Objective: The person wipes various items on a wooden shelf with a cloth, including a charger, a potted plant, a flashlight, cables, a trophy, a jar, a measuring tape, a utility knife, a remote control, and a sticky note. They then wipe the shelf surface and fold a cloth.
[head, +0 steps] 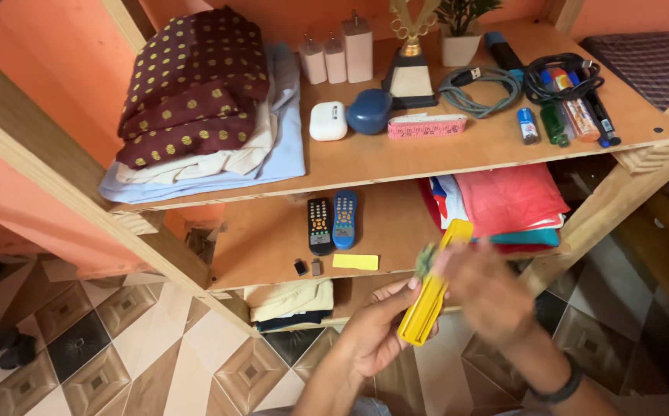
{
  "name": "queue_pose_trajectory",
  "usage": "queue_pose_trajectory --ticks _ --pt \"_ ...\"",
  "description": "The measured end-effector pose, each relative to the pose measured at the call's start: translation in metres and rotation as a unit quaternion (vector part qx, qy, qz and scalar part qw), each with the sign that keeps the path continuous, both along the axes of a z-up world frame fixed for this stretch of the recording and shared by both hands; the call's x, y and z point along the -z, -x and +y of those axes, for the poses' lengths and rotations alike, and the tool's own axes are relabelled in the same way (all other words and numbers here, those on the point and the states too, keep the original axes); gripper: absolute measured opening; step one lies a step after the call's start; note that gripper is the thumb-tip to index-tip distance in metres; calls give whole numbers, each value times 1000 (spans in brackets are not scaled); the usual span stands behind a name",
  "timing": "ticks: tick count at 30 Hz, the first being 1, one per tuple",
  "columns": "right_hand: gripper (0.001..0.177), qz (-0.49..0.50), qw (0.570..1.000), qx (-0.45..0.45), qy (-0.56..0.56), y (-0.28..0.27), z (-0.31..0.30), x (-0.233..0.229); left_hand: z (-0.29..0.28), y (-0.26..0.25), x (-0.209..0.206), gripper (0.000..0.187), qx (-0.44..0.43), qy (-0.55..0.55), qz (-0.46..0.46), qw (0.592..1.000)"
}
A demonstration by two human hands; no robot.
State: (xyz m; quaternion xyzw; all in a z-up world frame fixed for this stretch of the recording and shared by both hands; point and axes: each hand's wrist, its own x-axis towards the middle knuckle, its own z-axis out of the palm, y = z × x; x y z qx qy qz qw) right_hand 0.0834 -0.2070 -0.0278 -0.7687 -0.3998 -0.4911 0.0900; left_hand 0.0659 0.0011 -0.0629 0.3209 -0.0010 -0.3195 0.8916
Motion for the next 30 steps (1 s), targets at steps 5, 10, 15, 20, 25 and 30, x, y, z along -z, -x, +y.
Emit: queue_pose_trajectory --ticks 5,10,15,20,25,30 --pt "26 97 983 -82 -131 5 1 7 6 13 -25 40 -20 88 -23 996" --pt "29 382 712 -100 -580 0 4 2 11 32 -45 49 -15 32 -3 999" --pt "30 413 676 -148 -592 12 12 5 1 37 -44 54 -99 -110 -138 979" --pt "27 335 817 -75 -464 31 22 -14 -3 34 -30 54 -173 -185 -144 957" --pt "44 223 957 -3 -184 42 45 -32 -13 30 -18 50 -193 -93 -97 972" --pt "44 236 958 -51 -152 63 56 -23 2 24 -22 50 -215 -16 -93 972"
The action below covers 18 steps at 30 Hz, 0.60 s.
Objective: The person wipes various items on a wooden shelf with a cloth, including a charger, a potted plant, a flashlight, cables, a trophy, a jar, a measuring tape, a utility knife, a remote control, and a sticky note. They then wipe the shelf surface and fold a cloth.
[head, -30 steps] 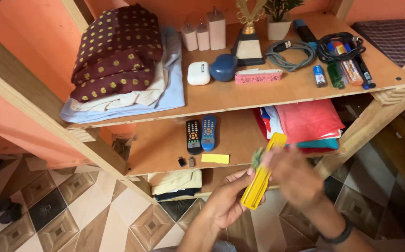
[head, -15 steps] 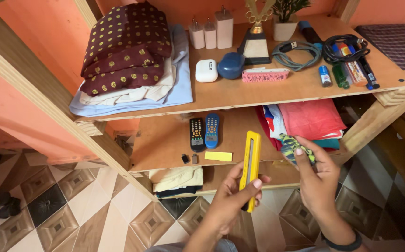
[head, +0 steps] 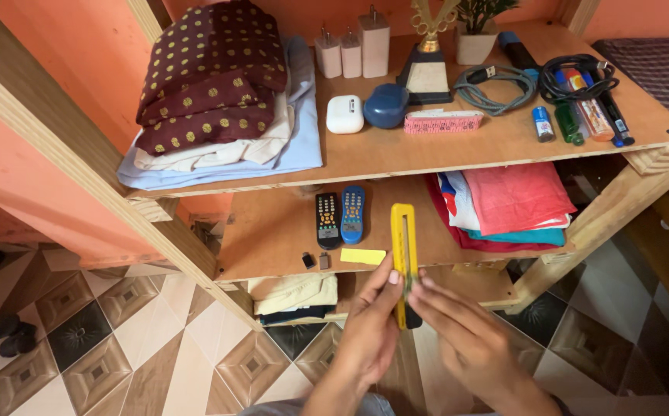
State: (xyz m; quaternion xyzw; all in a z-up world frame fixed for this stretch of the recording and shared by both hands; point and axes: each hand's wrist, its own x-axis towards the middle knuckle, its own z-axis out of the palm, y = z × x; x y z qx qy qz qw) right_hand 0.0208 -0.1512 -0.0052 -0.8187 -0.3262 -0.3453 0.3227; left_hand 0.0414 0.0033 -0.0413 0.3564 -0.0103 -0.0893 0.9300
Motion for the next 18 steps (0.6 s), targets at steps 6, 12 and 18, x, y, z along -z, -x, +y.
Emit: queue_pose_trajectory --ticks 6,12,18 --pt "36 -53 996 45 -61 5 -18 15 -1 0 -9 53 44 45 46 997" --pt "32 -125 991 -44 17 10 -12 25 2 -4 -24 50 2 91 50 995" --pt "34 -146 989 3 -2 9 -28 29 -10 8 -35 49 73 69 33 994"
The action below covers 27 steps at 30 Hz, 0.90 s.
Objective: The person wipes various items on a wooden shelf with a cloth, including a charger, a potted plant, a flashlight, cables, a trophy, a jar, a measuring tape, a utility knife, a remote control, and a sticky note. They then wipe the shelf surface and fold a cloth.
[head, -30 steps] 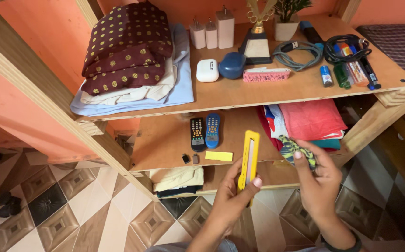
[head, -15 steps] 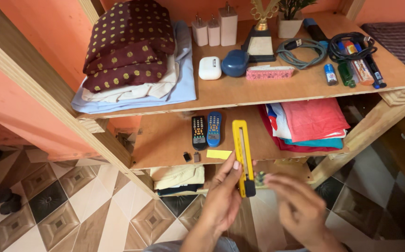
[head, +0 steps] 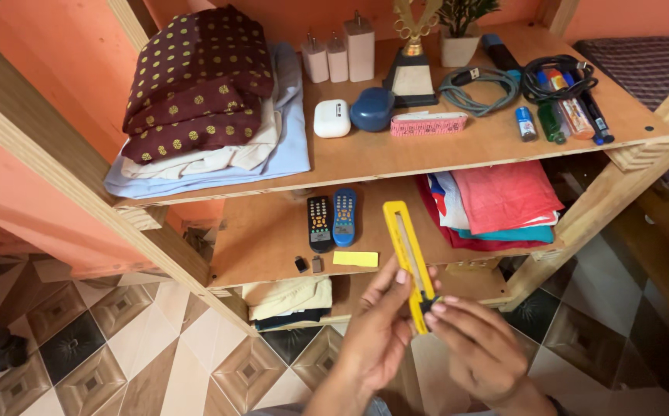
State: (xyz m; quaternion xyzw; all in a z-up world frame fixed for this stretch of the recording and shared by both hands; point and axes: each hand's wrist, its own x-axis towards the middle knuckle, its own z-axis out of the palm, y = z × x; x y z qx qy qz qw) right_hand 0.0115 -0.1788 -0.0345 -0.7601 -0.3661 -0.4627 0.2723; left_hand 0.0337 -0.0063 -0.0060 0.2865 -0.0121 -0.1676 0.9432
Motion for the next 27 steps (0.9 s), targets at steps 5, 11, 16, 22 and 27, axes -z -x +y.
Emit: queue_pose_trajectory --ticks 5,11,16,22,27 --pt "30 -1 1000 2 7 15 -2 -3 11 8 -16 49 -21 -4 -11 1000" --pt "46 -15 1000 0 1 7 -17 -28 9 13 -32 39 -4 -15 -29 999" --pt "52 -38 993 47 104 2 -14 -64 8 20 -48 33 -34 27 -38 998" --pt "56 1 992 119 51 1 2 -105 3 7 -78 37 -80 59 -82 992" --pt "51 177 979 98 -19 -57 -26 -147 19 -16 -92 44 -58 -4 -97 994"
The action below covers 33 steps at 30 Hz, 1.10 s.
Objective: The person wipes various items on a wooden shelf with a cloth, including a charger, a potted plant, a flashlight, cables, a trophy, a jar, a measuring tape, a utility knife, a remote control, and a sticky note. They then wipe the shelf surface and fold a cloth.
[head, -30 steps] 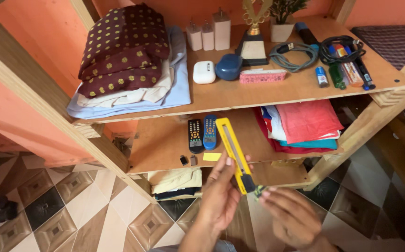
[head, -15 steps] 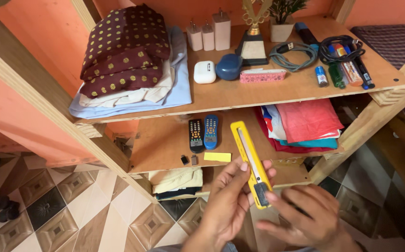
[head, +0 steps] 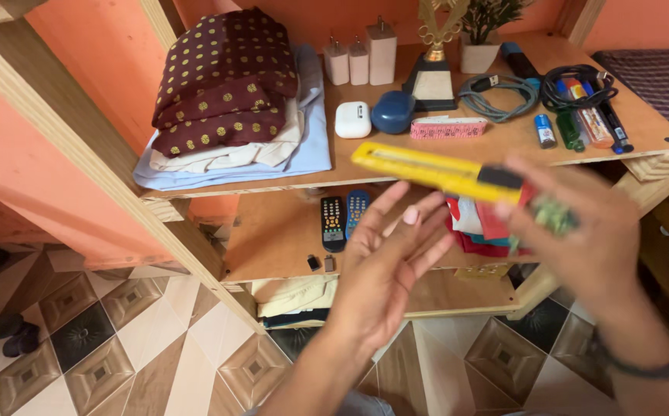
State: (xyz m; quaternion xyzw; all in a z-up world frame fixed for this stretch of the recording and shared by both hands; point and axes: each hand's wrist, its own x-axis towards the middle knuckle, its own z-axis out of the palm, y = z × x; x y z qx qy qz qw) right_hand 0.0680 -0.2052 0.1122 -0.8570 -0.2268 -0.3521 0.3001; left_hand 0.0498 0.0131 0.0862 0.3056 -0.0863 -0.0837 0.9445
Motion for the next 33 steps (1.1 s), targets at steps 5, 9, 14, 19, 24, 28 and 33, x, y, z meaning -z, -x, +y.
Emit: queue_pose_trajectory --ticks 5,9,14,19,24,28,33 --pt "47 206 973 -87 -56 -49 -14 -27 25 -6 40 36 -98 -61 33 993" --pt "49 295 955 22 7 -67 -12 -32 35 -33 86 21 -227 -309 -44 923" --pt "44 95 990 -18 102 -79 -13 -27 55 -64 127 14 -315 -567 -105 754" --pt "47 -55 993 9 100 -68 -7 -20 54 -88 158 16 -357 -751 -204 516" --pt "28 -91 993 59 -39 -28 4 14 29 -139 174 33 -340 -849 -182 362" --pt "27 -27 995 -8 -98 -14 4 63 5 -174 195 64 -287 -913 -114 267" --pt "24 52 984 -54 -159 -22 -7 105 -11 -192 227 59 -310 -906 -164 238"
